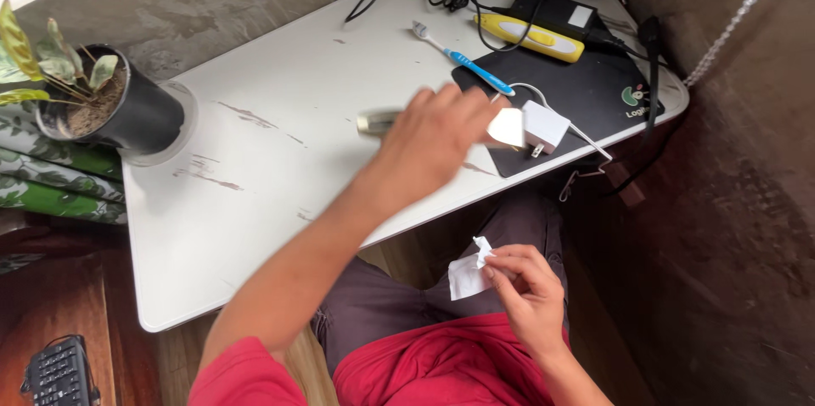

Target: The person cleans two grooming trimmers by wiping them with a cloth, brushing the blades with a toothbrush, and wiping the desk surface.

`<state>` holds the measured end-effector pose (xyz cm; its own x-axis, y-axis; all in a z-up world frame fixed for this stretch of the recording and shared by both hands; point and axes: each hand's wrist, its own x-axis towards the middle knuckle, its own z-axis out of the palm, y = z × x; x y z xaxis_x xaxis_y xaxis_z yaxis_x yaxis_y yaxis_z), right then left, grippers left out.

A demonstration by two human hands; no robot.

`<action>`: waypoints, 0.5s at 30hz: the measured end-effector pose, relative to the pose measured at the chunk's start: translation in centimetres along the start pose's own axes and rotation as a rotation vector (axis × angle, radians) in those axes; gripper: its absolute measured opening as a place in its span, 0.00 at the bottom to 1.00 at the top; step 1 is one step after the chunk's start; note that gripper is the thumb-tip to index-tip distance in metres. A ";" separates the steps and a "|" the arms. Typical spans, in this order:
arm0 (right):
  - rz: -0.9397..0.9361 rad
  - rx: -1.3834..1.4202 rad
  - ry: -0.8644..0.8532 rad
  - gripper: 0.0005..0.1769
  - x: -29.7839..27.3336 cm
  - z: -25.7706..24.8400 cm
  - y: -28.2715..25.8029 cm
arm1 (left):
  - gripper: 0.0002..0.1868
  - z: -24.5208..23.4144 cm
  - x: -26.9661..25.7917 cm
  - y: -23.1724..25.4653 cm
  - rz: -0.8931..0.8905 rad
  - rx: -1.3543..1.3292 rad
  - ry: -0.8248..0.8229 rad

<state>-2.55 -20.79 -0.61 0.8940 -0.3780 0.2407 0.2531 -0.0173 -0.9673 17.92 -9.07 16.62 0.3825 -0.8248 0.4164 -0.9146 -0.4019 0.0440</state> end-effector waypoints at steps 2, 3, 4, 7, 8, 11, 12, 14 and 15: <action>0.081 -0.031 0.037 0.08 0.1 -0.9 0.3 | 0.20 1.5 0.8 -2.5 -0.033 -0.052 0.066; 0.162 -0.060 0.070 0.09 0.2 -1.4 0.5 | 0.20 2.1 1.0 -3.9 -0.032 -0.051 0.067; 0.162 -0.059 0.068 0.09 0.4 -1.9 0.6 | 0.19 2.4 0.9 -5.4 -0.078 -0.048 0.034; 0.185 0.431 0.011 0.14 1.2 -2.9 0.8 | 0.20 3.0 0.4 -9.1 -0.166 -0.018 -0.014; 0.297 0.538 0.025 0.17 1.3 -3.2 0.8 | 0.21 3.1 0.0 -10.1 -0.209 0.003 -0.032; 0.439 0.634 -0.005 0.24 1.5 -3.6 1.4 | 0.24 2.9 -0.6 -12.4 -0.259 0.014 -0.022; 0.468 0.622 -0.039 0.26 1.5 -3.5 1.7 | 0.24 2.8 -0.7 -13.1 -0.265 0.016 -0.022; 0.492 0.613 -0.006 0.20 1.4 -3.0 2.5 | 0.27 2.6 -1.0 -13.9 -0.332 -0.035 -0.038; 0.513 0.602 0.032 0.14 1.3 -2.8 2.9 | 0.27 2.4 -1.1 -14.0 -0.338 -0.034 -0.039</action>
<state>-1.70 -23.88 -3.36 0.9446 -0.2298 -0.2344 -0.0229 0.6663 -0.7454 30.67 -3.50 13.33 0.6689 -0.6621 0.3379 -0.7388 -0.6424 0.2038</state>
